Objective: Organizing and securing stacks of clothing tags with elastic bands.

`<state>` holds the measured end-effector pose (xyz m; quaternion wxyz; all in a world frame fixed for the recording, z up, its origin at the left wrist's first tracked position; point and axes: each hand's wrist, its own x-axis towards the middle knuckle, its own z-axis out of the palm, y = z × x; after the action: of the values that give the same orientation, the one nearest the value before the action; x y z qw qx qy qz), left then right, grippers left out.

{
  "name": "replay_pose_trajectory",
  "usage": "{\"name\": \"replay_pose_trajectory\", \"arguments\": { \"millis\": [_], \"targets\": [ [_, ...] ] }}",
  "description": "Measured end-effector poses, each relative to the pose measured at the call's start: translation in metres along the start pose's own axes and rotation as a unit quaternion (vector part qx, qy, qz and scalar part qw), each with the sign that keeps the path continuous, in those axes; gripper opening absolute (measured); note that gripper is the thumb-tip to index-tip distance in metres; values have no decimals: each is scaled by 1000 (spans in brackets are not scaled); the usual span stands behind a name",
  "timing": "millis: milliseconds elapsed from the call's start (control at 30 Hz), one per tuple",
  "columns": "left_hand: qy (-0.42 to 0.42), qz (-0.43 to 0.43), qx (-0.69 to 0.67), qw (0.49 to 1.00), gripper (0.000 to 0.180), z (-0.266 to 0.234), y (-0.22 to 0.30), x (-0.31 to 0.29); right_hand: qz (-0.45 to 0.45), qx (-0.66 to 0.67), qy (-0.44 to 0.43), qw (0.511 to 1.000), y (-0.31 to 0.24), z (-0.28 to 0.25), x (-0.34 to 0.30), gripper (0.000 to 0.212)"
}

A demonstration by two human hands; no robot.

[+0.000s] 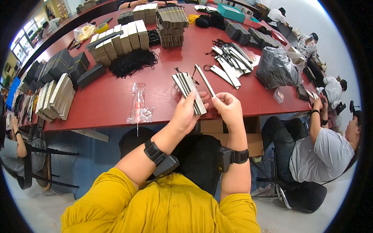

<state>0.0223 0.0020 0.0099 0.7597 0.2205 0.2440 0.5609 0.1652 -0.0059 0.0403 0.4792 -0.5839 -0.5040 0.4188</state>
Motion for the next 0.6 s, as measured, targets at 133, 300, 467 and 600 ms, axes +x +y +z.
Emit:
{"name": "replay_pose_trajectory", "arguments": {
  "millis": [133, 300, 467, 600],
  "targets": [
    [-52, 24, -22, 998, 35, -2, -2, 2, 2, 15, -22, 1000, 0, 5, -6, 19],
    [-86, 30, -37, 995, 36, -3, -2, 3, -21, 45, -12, 999, 1, 10, -9, 17],
    [-84, 33, -53, 995, 35, -1, -3, 3, -26, 46, 0, 999, 2, 10, -12, 16],
    [-67, 23, -39, 997, 34, -2, 0, 1, -26, 66, -21, 997, 5, 8, -11, 16]
  ]
}}
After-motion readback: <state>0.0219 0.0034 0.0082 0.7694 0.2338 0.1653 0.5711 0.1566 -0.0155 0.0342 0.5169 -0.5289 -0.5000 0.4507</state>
